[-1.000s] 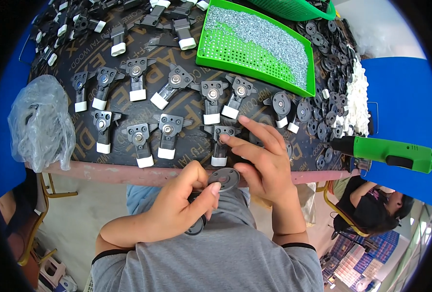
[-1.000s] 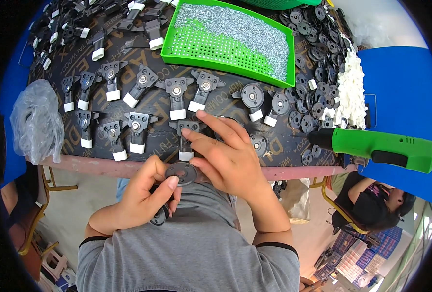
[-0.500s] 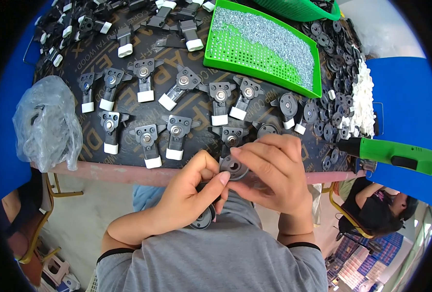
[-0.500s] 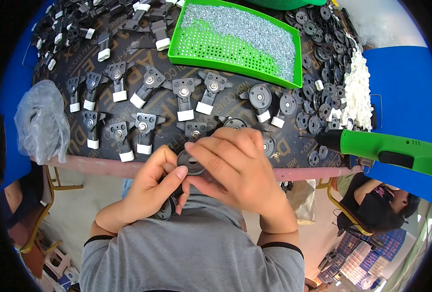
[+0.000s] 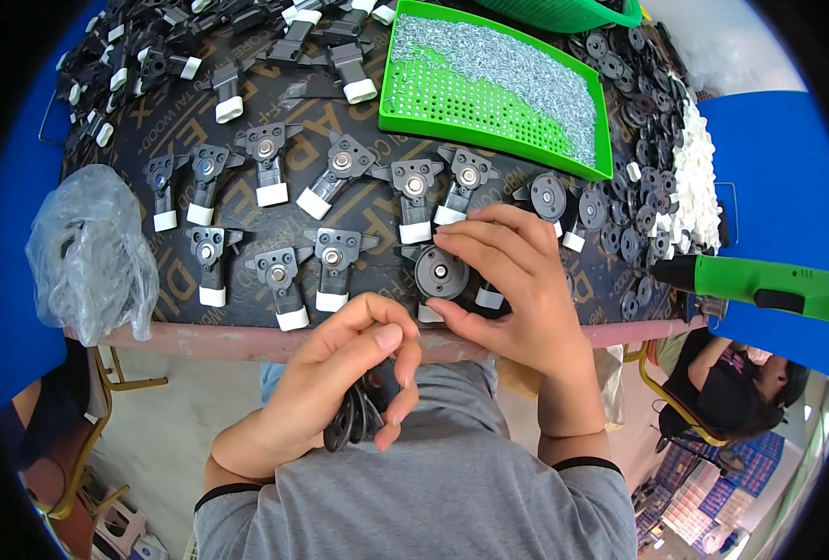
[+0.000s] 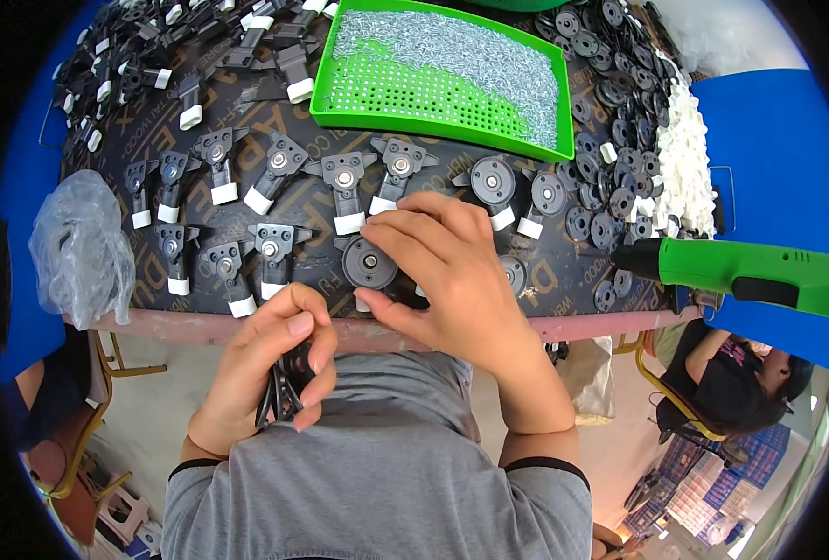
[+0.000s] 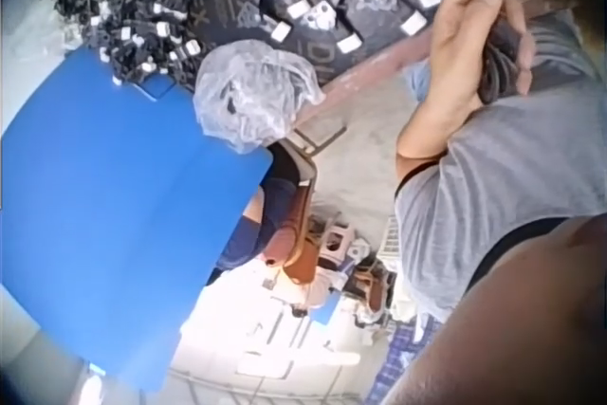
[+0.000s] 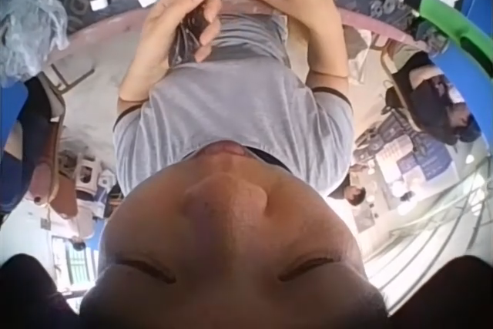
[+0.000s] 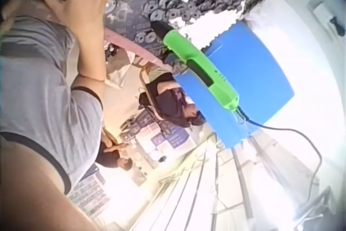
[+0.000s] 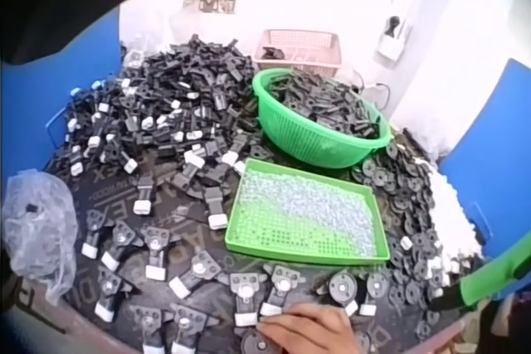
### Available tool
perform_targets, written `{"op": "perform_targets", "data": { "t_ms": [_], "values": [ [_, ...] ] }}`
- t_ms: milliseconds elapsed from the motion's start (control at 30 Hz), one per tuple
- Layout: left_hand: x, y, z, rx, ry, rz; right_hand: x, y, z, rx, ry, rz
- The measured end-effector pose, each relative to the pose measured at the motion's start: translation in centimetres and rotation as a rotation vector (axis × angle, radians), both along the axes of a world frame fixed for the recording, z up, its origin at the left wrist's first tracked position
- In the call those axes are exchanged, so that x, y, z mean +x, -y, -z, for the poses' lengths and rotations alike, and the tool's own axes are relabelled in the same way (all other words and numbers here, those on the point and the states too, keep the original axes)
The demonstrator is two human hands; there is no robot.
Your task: Manually assembling small plastic and metal components at a factory workbench.
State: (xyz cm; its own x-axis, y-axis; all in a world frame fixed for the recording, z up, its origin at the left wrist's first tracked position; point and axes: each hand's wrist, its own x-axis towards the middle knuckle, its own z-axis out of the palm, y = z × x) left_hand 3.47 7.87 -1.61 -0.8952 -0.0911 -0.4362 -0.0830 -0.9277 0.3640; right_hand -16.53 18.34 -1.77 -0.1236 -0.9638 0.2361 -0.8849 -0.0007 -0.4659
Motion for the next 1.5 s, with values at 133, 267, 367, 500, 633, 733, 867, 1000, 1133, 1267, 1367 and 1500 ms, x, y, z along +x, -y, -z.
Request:
{"op": "perform_targets", "data": {
  "t_ms": [133, 267, 367, 500, 633, 733, 867, 1000, 1133, 1267, 1367, 1500],
  "values": [
    [0.0, 0.3, -0.2, -0.007, 0.001, -0.033, -0.1, 0.0, 0.1, 0.038, 0.046, -0.023],
    [-0.3, 0.4, -0.4, 0.003, -0.015, -0.146, 0.0, 0.3, 0.0, -0.003, 0.048, -0.041],
    [-1.2, 0.3, -0.8, -0.005, 0.016, -0.265, 0.3, -0.4, -1.7, -0.29, 0.113, -0.037],
    [-2.6, -0.5, -0.2, -0.122, 0.0, -0.341, 3.0, -0.5, -4.4, -0.286, 0.056, -0.201],
    [-3.1, -1.1, -0.3, -0.145, -0.007, -0.357, 3.1, 0.2, -4.3, -0.209, -0.058, -0.317],
    [-3.0, -1.0, -0.7, -0.048, -0.009, -0.343, 2.9, 0.2, -3.5, -0.287, 0.013, -0.283],
    [-3.2, -0.8, -1.1, -0.001, 0.005, -0.263, 2.7, -0.3, -3.8, -0.309, 0.109, -0.198],
    [-2.9, -1.0, -1.4, -0.056, -0.032, -0.202, 2.0, -0.7, -3.9, -0.328, 0.07, -0.187],
    [-2.3, -1.1, -0.3, -0.013, -0.199, -0.167, 2.0, 0.5, -3.6, -0.431, 0.157, -0.173],
    [-2.2, -1.7, 0.4, -0.199, -0.337, -0.111, 1.9, 0.0, -3.1, -0.401, 0.293, -0.191],
    [-2.0, -1.7, 0.9, -0.023, -0.261, -0.071, 1.6, -0.5, -3.6, -0.358, 0.318, -0.179],
    [-2.0, -1.0, 1.2, 0.335, -0.28, 0.036, 0.8, -0.6, -3.1, -0.32, 0.499, -0.217]
  ]
}}
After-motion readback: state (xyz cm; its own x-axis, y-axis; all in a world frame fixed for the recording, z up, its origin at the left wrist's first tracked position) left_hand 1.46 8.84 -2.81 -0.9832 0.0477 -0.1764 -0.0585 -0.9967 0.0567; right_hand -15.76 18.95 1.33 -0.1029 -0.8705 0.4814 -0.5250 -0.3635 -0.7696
